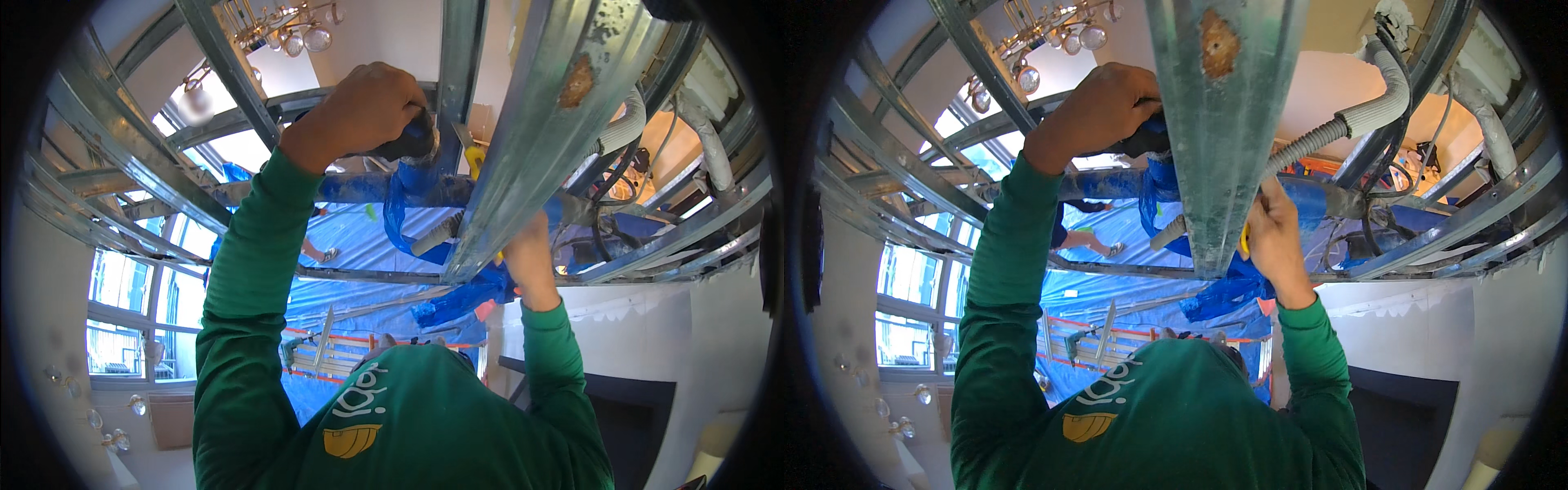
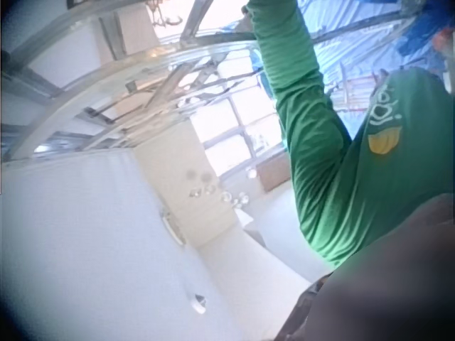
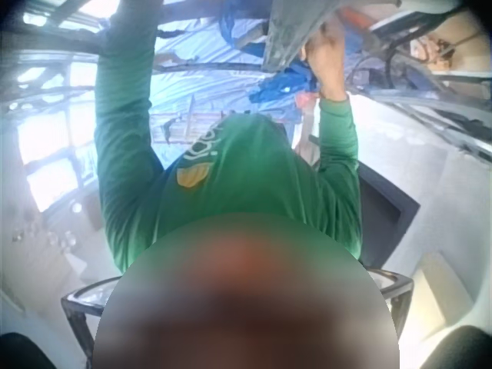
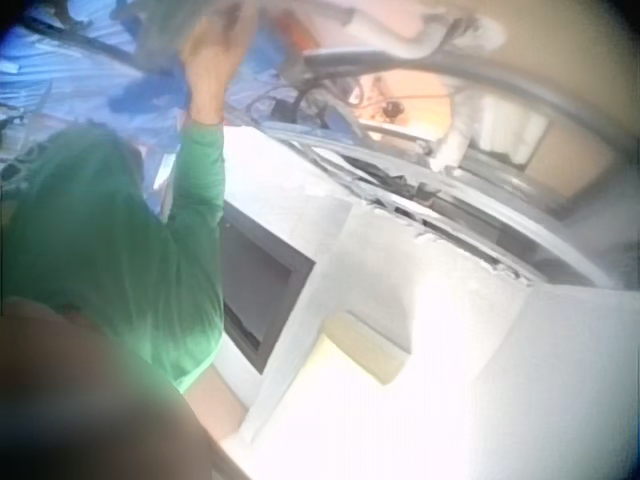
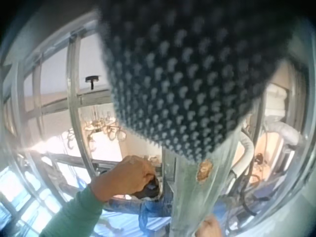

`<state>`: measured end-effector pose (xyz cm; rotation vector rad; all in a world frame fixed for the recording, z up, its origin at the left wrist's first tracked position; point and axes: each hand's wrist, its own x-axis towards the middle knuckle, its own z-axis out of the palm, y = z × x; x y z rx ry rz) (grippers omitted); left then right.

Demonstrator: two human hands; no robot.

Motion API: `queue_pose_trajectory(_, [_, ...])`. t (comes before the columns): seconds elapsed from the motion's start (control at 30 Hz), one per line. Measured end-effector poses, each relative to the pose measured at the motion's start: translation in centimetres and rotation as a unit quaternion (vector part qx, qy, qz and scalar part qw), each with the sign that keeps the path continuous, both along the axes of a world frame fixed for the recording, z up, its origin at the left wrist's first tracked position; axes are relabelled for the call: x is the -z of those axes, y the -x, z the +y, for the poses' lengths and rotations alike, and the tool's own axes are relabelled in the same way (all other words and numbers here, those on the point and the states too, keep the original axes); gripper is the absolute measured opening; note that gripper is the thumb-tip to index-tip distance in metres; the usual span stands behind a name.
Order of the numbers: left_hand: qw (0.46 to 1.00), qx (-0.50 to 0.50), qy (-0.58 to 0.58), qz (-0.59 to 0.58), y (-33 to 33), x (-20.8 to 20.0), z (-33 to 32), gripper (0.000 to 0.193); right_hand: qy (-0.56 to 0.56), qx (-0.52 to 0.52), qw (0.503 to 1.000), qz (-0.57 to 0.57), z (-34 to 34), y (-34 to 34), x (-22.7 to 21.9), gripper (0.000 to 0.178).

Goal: The person secures a flexible ventilation duct to a ceiling metal frame using black tape and a utility knife. They wrap tape around the duct and frame, then cut excess tape to complete the attachment.

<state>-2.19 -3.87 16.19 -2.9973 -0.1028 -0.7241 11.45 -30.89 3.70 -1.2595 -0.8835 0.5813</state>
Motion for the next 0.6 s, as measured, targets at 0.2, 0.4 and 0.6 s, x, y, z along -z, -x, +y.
queue_pose_trajectory(0.2, [0.999, -0.006, 0.031, 0.028, 0.9, -0.7, -1.5, 0.02, 0.029, 0.0, 0.999, -0.031, 1.7, -1.5, -0.4, 0.028])
queue_pose_trajectory(0.4, [0.999, 0.028, -0.019, 0.017, 0.2, -0.5, -1.7, 0.017, 0.058, 0.028, 0.995, -0.072, 2.2, -1.7, -0.2, 0.037])
queue_pose_trajectory(0.6, [0.993, 0.073, -0.089, -0.035, -0.1, 0.4, -0.8, 0.015, 0.069, -0.003, 0.989, -0.13, 2.4, -2.6, -1.5, 0.046])
